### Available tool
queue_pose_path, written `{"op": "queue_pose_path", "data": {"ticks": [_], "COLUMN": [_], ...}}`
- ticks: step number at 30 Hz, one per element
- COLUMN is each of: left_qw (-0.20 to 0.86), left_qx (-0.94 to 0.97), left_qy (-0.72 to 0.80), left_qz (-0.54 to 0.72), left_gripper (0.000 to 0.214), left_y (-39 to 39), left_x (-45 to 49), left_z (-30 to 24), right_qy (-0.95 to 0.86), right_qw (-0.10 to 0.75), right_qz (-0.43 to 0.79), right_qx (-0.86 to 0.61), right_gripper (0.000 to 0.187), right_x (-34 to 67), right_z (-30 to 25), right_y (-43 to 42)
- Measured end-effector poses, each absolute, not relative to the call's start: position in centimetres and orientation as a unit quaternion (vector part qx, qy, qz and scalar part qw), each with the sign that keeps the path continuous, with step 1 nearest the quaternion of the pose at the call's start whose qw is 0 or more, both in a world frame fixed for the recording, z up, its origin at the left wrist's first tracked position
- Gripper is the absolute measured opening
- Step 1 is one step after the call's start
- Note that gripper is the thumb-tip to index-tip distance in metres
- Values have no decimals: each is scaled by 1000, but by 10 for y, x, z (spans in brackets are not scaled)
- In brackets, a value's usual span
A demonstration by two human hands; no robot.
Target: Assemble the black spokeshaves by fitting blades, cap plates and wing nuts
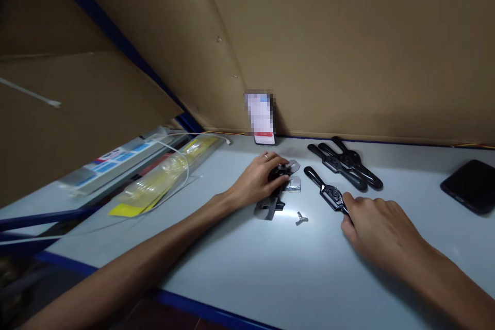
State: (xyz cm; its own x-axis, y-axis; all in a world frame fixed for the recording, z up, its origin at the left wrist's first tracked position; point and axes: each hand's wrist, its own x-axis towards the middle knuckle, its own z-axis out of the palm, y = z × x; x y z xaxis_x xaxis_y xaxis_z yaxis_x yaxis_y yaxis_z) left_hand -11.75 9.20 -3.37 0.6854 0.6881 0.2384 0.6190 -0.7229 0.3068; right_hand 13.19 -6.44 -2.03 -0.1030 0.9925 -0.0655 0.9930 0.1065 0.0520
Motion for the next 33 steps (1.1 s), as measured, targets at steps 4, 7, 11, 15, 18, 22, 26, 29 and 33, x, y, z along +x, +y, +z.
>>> {"op": "queue_pose_path", "data": {"ticks": [4,7,11,15,18,22,26,29,33], "left_qw": [84,67,87,127,147,179,235,292,401], "left_qx": [941,945,940,933,927,919,908,882,824], "left_qy": [304,301,313,321,324,318,299,295,308], "left_qz": [124,105,107,102,121,147,177,225,254], "left_gripper": [28,26,26,23,24,21,15,11,16], "left_y": [77,72,74,76,74,67,60,57,57], "left_x": [-112,-112,-116,-117,-116,-114,-111,-108,-105], "left_z": [-32,-33,-33,-32,-31,-30,-30,-34,-38], "right_qy": [742,741,741,737,741,759,782,785,786], "right_qw": [54,55,56,64,57,60,55,61,65], "right_qz": [-12,-11,-11,-21,-21,-28,-11,14,10], "right_qx": [668,669,669,673,669,648,621,616,615], "right_gripper": [15,16,16,15,16,17,16,21,24], "right_x": [130,129,129,126,126,137,150,150,144], "right_z": [-17,-17,-16,-13,-11,-10,-11,-10,-11], "right_y": [-64,-64,-65,-64,-64,-64,-64,-64,-63]}}
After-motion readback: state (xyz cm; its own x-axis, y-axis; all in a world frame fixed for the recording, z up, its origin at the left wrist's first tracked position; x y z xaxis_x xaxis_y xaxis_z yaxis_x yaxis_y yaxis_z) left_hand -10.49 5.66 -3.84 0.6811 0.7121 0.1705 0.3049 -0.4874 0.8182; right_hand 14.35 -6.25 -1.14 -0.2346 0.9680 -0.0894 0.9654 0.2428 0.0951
